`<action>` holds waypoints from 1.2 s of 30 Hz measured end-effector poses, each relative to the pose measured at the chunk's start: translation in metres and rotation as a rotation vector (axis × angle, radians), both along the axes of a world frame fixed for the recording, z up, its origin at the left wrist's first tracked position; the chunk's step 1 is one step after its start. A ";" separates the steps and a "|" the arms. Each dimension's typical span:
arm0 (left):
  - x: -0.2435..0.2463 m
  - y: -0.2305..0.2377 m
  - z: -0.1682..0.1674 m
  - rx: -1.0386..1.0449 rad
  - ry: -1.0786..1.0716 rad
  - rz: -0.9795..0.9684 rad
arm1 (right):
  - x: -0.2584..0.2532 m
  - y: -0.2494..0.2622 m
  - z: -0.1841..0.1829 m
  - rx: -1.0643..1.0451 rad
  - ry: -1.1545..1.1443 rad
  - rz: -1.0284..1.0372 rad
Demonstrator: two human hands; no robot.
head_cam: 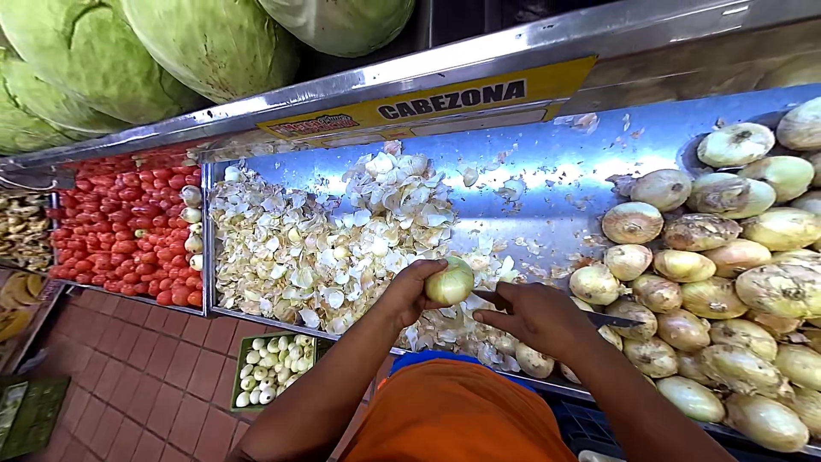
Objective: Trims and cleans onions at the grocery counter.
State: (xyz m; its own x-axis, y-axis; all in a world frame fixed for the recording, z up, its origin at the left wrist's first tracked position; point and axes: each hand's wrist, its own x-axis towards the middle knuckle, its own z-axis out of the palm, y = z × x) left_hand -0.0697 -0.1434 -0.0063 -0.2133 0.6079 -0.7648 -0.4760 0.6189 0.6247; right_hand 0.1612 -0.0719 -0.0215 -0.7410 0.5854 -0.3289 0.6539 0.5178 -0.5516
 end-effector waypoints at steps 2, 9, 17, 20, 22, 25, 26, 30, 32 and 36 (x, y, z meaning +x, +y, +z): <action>0.003 -0.002 0.001 0.030 0.068 -0.037 | -0.005 0.002 0.005 -0.009 -0.055 -0.039; 0.026 -0.013 0.013 0.056 0.258 -0.161 | -0.015 0.003 0.002 -0.026 -0.177 0.016; 0.039 -0.015 0.005 0.081 0.290 -0.046 | -0.013 -0.006 -0.025 0.249 0.051 0.034; 0.041 -0.015 -0.002 0.096 0.265 -0.020 | -0.009 -0.010 -0.035 0.394 0.150 0.032; 0.045 -0.016 -0.006 0.101 0.252 0.027 | -0.007 -0.013 -0.038 0.475 0.175 0.027; 0.054 -0.017 -0.013 0.098 0.273 0.122 | -0.004 -0.018 -0.048 0.618 0.237 -0.023; 0.056 -0.017 -0.016 0.095 0.278 0.153 | -0.004 -0.020 -0.054 0.666 0.266 -0.053; 0.062 -0.016 -0.022 0.055 0.256 0.250 | -0.004 -0.024 -0.069 0.729 0.342 -0.097; 0.061 -0.013 -0.024 0.031 0.239 0.279 | -0.003 -0.027 -0.074 0.736 0.398 -0.064; 0.026 0.004 -0.021 0.019 0.116 0.333 | -0.006 -0.053 -0.066 0.499 0.292 0.143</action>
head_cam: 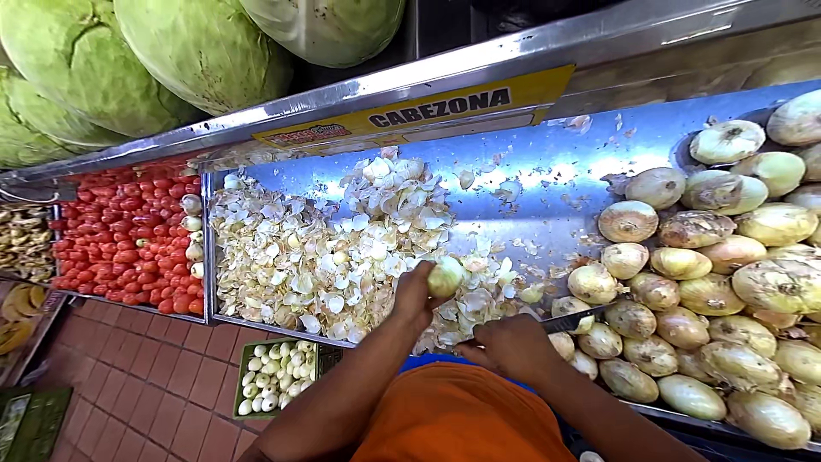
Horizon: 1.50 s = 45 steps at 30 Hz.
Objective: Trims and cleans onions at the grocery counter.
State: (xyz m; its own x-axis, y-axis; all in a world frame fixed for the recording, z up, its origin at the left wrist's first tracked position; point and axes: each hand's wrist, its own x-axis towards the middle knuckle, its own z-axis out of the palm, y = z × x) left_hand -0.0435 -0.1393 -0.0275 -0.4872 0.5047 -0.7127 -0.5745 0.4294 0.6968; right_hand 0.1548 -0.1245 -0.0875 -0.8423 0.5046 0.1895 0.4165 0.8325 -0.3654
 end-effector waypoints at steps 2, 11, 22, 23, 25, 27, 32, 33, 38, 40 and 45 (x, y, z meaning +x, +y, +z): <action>-0.013 0.002 0.010 0.000 -0.101 -0.032 | 0.000 0.008 0.003 -0.149 -0.104 0.008; -0.006 -0.015 0.021 0.029 0.103 -0.358 | -0.002 0.059 0.051 -0.415 -0.242 -0.216; 0.007 -0.020 0.015 0.045 0.215 -0.384 | -0.014 0.043 0.035 -0.255 -0.249 -0.066; 0.007 -0.021 0.012 0.055 0.216 -0.361 | -0.013 0.040 0.034 -0.246 -0.239 -0.044; 0.011 -0.023 0.004 0.062 0.193 -0.285 | -0.012 0.032 0.035 -0.261 -0.234 0.022; 0.013 -0.023 -0.005 0.026 0.131 -0.183 | -0.011 0.024 0.035 -0.310 -0.289 0.129; -0.011 -0.015 0.002 0.022 -0.017 -0.156 | -0.006 0.024 0.024 -0.479 -0.520 0.139; -0.014 -0.015 0.006 0.034 -0.025 -0.172 | -0.004 0.031 0.022 -0.502 -0.558 0.070; -0.017 -0.018 0.017 0.051 -0.013 -0.207 | 0.016 0.059 0.024 -0.594 -0.624 -0.012; -0.015 -0.018 0.015 0.049 -0.005 -0.209 | 0.023 0.063 0.032 -0.598 -0.496 -0.008; -0.005 -0.017 0.015 0.008 0.035 -0.211 | 0.008 0.047 0.043 -0.273 -0.238 -0.177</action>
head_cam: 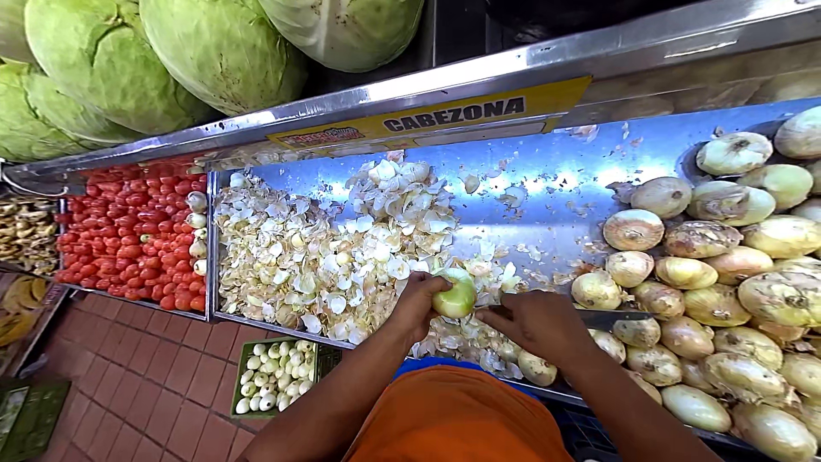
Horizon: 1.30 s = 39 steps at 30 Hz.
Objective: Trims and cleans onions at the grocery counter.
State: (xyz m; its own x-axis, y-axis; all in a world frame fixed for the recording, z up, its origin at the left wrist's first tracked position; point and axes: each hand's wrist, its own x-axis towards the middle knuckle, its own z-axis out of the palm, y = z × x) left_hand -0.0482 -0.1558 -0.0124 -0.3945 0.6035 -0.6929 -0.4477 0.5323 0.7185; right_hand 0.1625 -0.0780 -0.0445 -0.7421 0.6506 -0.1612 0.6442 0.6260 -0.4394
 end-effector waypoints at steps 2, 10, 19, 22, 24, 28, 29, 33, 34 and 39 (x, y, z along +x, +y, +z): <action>0.005 0.002 0.001 -0.018 0.027 -0.011 | -0.009 -0.005 0.007 -0.001 -0.039 0.011; 0.011 0.002 0.002 -0.013 0.119 -0.098 | -0.025 -0.012 0.013 0.030 -0.047 -0.032; 0.017 0.001 0.002 -0.045 0.133 -0.048 | -0.025 -0.025 -0.001 0.068 -0.037 0.075; 0.011 0.004 0.005 -0.047 0.033 0.005 | -0.022 -0.032 -0.006 -0.085 -0.139 0.222; 0.005 0.004 0.006 -0.034 -0.035 0.001 | -0.019 -0.033 -0.012 -0.166 -0.204 0.255; -0.004 0.000 0.003 -0.006 -0.123 -0.010 | -0.008 -0.020 -0.007 -0.247 -0.123 0.111; -0.005 -0.001 0.003 0.000 -0.142 -0.014 | -0.004 -0.015 -0.004 -0.254 -0.086 0.079; -0.005 -0.007 0.006 0.013 -0.177 -0.052 | 0.007 0.003 0.000 -0.198 0.065 0.049; -0.004 -0.008 0.006 0.018 -0.167 -0.074 | 0.008 0.006 0.000 -0.176 0.105 0.068; -0.002 -0.011 0.002 0.084 -0.074 -0.307 | -0.003 0.018 0.013 -0.158 0.112 0.166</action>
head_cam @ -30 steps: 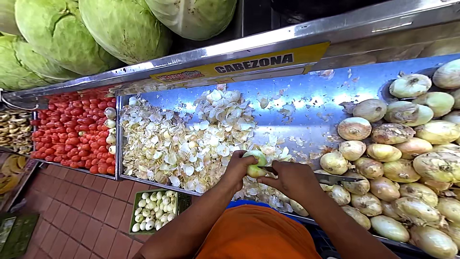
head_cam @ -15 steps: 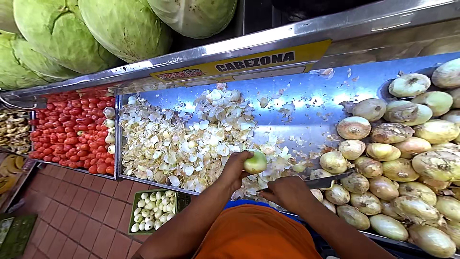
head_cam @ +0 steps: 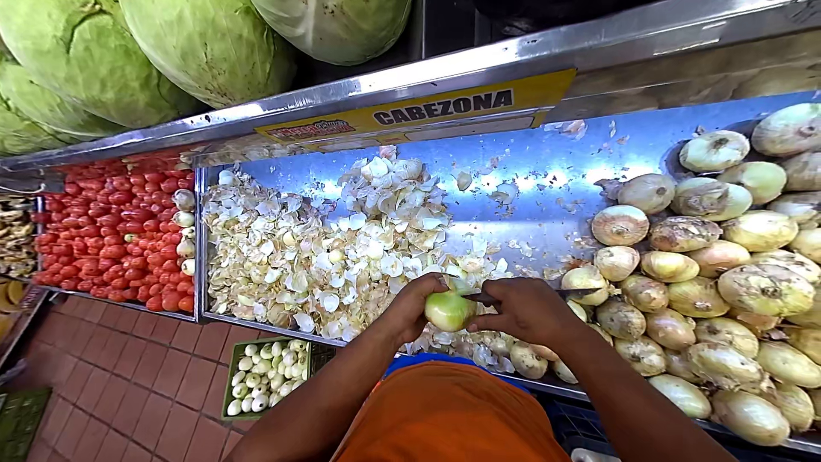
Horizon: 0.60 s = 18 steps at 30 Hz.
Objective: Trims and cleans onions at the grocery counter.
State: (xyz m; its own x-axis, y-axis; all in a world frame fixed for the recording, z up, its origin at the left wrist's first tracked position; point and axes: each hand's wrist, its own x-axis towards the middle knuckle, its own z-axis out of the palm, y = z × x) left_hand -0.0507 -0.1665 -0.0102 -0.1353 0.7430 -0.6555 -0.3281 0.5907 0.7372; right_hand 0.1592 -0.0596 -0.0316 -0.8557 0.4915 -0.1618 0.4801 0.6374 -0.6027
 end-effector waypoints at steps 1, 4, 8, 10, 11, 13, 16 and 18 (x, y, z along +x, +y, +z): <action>0.001 0.000 0.001 0.005 0.029 -0.049 | -0.002 0.001 0.001 0.018 -0.010 0.025; 0.001 0.001 0.005 -0.017 0.034 -0.041 | -0.001 -0.002 -0.006 0.124 0.064 0.091; -0.006 0.005 0.009 -0.083 -0.073 0.131 | 0.000 -0.021 -0.015 0.178 0.058 0.253; -0.009 0.006 0.011 -0.071 -0.051 0.107 | 0.001 -0.027 -0.018 0.159 0.087 0.246; -0.010 0.005 0.012 -0.055 -0.031 0.072 | 0.002 -0.027 -0.017 0.162 0.143 0.187; -0.009 0.004 0.015 -0.032 0.022 -0.014 | 0.003 -0.020 -0.011 0.193 0.202 0.064; -0.004 0.004 0.017 -0.039 0.119 -0.132 | 0.000 -0.008 -0.002 0.206 0.122 0.029; -0.007 0.011 0.013 -0.061 0.115 -0.182 | -0.003 -0.007 -0.002 0.189 0.093 0.076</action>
